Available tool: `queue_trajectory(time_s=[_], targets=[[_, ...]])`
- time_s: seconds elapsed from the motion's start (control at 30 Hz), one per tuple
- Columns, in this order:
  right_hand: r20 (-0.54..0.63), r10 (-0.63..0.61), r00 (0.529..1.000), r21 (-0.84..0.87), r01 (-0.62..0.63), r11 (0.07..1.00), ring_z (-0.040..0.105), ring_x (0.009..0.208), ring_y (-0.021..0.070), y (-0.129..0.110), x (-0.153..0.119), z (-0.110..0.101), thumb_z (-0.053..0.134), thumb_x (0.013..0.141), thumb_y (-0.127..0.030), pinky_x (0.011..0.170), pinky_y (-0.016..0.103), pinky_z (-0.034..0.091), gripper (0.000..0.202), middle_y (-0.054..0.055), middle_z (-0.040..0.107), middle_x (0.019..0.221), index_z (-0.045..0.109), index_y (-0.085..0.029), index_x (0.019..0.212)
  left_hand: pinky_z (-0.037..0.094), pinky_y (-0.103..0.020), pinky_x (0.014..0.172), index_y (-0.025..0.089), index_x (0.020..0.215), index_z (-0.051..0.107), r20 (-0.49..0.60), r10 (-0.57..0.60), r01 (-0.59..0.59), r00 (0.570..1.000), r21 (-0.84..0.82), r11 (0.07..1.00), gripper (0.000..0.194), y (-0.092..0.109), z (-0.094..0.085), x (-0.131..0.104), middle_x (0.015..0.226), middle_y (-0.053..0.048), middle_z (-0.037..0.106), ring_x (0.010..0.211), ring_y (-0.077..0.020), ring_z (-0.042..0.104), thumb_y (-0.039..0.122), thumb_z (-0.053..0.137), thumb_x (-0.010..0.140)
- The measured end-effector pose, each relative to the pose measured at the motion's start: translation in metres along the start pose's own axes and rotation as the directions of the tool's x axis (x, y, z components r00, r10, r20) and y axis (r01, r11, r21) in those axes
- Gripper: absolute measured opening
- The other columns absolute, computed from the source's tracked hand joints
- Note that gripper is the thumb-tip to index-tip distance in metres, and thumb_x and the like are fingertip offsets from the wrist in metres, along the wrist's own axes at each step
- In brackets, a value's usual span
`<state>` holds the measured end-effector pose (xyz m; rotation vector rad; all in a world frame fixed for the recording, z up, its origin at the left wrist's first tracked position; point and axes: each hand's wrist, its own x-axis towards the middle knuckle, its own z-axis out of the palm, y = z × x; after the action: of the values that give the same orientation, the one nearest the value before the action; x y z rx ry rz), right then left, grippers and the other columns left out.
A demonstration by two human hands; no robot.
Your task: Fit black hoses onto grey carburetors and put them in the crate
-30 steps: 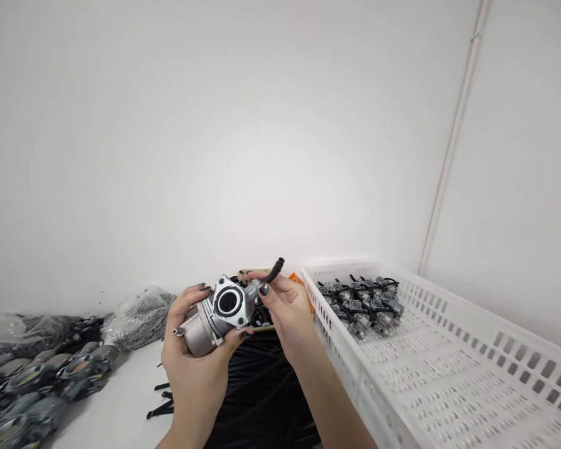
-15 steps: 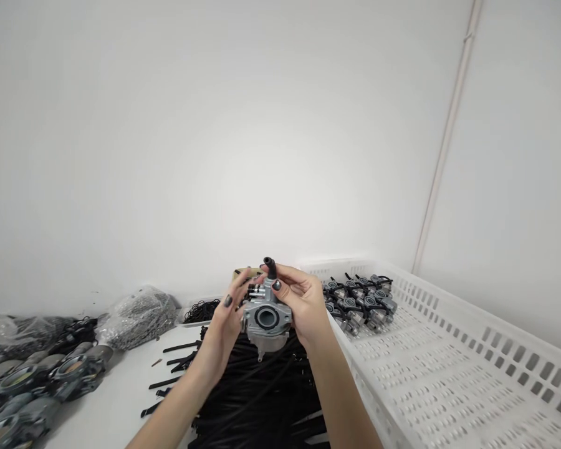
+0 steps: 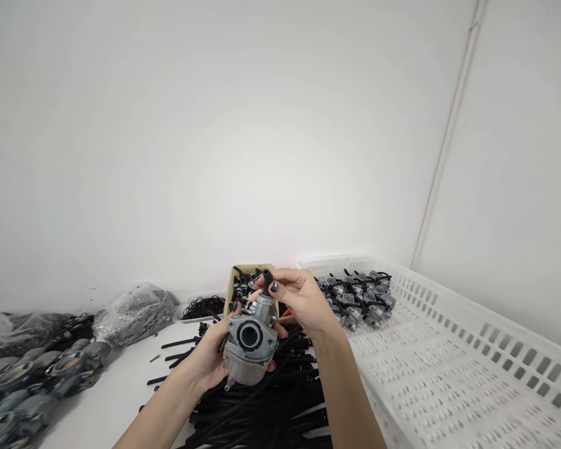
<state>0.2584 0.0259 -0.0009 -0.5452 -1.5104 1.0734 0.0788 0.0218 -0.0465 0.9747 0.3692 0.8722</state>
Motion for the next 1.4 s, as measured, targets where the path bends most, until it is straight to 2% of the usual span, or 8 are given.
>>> queue_trajectory(time_s=[0.3,0.47,0.57,0.7,0.87,1.07,1.17,1.4], targets=[[-0.071,-0.047,0.996,0.003,0.047,0.999,0.072,0.091,0.0255,0.013,0.011,0.002,0.086,0.071,-0.055,0.087,0.040,0.055,0.032,0.008,0.080,0.086,0.084,-0.025,0.082,0.062,-0.046,0.064,0.016,0.152,0.042,-0.019,0.035,-0.035,0.999,0.006,0.999,0.078,0.000,-0.003,0.003,0.091,-0.015,0.078,0.068,-0.0306,0.075,0.049,0.069,0.087],[-0.211,-0.150,0.966,-0.129,0.124,0.984,0.067,0.110,0.0215,0.009,0.010,0.000,0.079,0.084,-0.045,0.098,0.039,0.051,0.042,0.006,0.076,0.120,0.072,-0.033,0.123,0.056,-0.030,0.042,0.013,0.142,0.051,-0.145,0.120,-0.135,0.982,-0.094,0.986,0.053,0.016,0.014,-0.006,0.090,-0.015,0.077,0.067,-0.0307,0.076,0.040,0.054,0.096],[-0.206,-0.200,0.958,-0.299,0.133,0.945,0.067,0.108,0.0206,0.008,0.008,-0.001,0.073,0.088,-0.041,0.095,0.037,0.051,0.039,0.006,0.077,0.113,0.070,-0.030,0.125,0.062,-0.029,0.053,0.012,0.127,0.061,-0.379,0.277,-0.360,0.883,-0.170,0.917,0.039,0.038,0.021,-0.018,0.098,-0.015,0.077,0.077,-0.0271,0.078,0.037,0.045,0.101],[0.019,0.104,0.994,-0.602,-0.072,0.795,0.068,0.087,0.0195,0.013,0.008,0.012,0.068,0.089,-0.031,0.076,0.032,0.053,0.020,0.006,0.077,0.103,0.078,-0.025,0.105,0.066,-0.028,0.068,0.018,0.117,0.068,-0.636,0.483,-0.665,0.602,-0.064,0.744,0.035,0.070,0.013,-0.033,0.113,-0.009,0.077,0.094,-0.0249,0.077,0.043,0.049,0.101],[0.269,0.523,0.809,-0.865,-0.036,0.500,0.066,0.079,0.0157,0.054,0.016,0.039,0.067,0.086,-0.019,0.068,0.025,0.047,0.015,0.004,0.076,0.095,0.078,-0.020,0.096,0.063,-0.020,0.078,0.025,0.105,0.072,-0.757,0.533,-0.772,0.379,0.059,0.633,0.030,0.097,0.001,-0.054,0.128,-0.001,0.073,0.118,-0.0225,0.069,0.046,0.051,0.100],[0.302,0.705,0.641,-0.916,-0.012,0.402,0.060,0.059,0.0129,0.097,0.015,0.060,0.080,0.068,-0.011,0.052,0.022,0.040,0.009,0.000,0.072,0.072,0.074,-0.017,0.070,0.061,-0.014,0.077,0.031,0.095,0.073,-0.784,0.550,-0.787,0.286,0.135,0.602,0.027,0.108,0.002,-0.072,0.118,0.010,0.075,0.119,-0.0166,0.068,0.046,0.052,0.099],[0.272,0.694,0.666,-0.933,0.005,0.361,0.063,0.068,0.0146,0.093,0.011,0.064,0.071,0.072,-0.007,0.056,0.023,0.040,0.011,0.002,0.072,0.076,0.071,-0.017,0.069,0.061,-0.015,0.071,0.025,0.096,0.075,-0.793,0.561,-0.813,0.239,0.153,0.563,0.029,0.107,0.004,-0.071,0.117,0.004,0.076,0.115,-0.0191,0.070,0.044,0.054,0.096],[0.251,0.639,0.727,-0.947,0.046,0.319,0.065,0.091,0.0198,0.085,0.001,0.071,0.067,0.073,-0.002,0.072,0.026,0.043,0.015,0.007,0.070,0.100,0.069,-0.017,0.077,0.062,-0.018,0.065,0.023,0.100,0.073,-0.784,0.538,-0.784,0.309,0.111,0.611,0.026,0.098,0.006,-0.064,0.112,-0.002,0.076,0.098,-0.0187,0.074,0.039,0.054,0.097]])
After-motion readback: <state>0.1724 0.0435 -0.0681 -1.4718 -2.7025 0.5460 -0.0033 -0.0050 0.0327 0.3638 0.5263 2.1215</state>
